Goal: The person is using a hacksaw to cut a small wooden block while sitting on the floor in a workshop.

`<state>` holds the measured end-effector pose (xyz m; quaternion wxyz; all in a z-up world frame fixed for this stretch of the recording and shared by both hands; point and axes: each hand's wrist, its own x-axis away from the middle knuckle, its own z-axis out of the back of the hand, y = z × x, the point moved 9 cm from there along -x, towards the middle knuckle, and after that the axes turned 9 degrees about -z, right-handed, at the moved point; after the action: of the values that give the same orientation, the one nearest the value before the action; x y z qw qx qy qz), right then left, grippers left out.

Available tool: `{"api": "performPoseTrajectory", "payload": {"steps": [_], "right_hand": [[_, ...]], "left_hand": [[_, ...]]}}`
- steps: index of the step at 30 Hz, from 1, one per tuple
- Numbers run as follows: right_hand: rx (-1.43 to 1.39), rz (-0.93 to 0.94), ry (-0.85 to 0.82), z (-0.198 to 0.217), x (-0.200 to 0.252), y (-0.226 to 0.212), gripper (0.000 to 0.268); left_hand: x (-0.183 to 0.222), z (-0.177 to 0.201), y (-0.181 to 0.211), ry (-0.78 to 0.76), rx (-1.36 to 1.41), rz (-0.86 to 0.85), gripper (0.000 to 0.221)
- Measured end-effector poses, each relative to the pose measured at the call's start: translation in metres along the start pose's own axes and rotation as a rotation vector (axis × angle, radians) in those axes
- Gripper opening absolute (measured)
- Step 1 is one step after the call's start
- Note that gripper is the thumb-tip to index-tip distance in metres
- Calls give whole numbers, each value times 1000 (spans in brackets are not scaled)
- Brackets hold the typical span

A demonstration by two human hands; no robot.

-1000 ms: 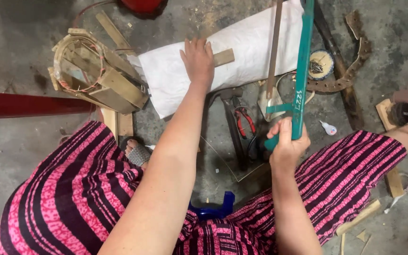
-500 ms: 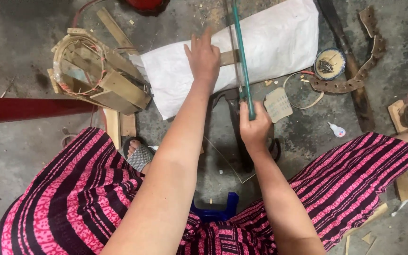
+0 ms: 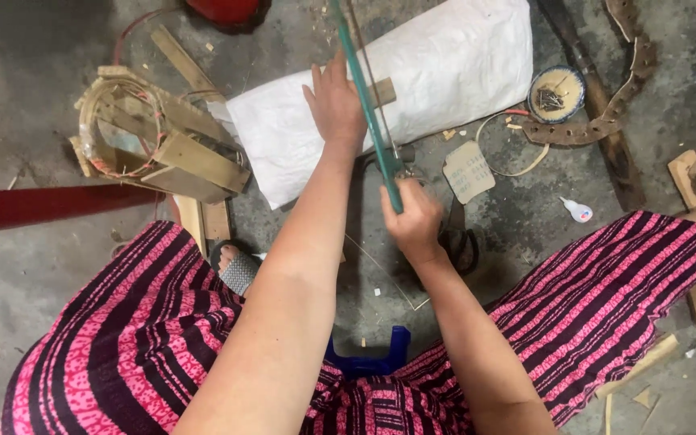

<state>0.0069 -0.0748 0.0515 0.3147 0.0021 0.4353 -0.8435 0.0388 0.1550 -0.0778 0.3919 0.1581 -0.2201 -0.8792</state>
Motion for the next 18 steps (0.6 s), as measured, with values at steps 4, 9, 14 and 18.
{"api": "performPoseTrajectory", "payload": {"steps": [4,9,14,18], "right_hand": [[27,68,13,11,-6,-16,11],[-32,19,-13,16,-4,-13,11],[-52,-68,-69,7,9,6,8],[-22,-6,21,-9,-22,5,10]], "left_hand": [[1,5,6,-76,25,-11,50],[2,10,10,-77,45,13,52],[3,10,8,-89,68,48,56],[0,15,14,-72,100,26,55]]}}
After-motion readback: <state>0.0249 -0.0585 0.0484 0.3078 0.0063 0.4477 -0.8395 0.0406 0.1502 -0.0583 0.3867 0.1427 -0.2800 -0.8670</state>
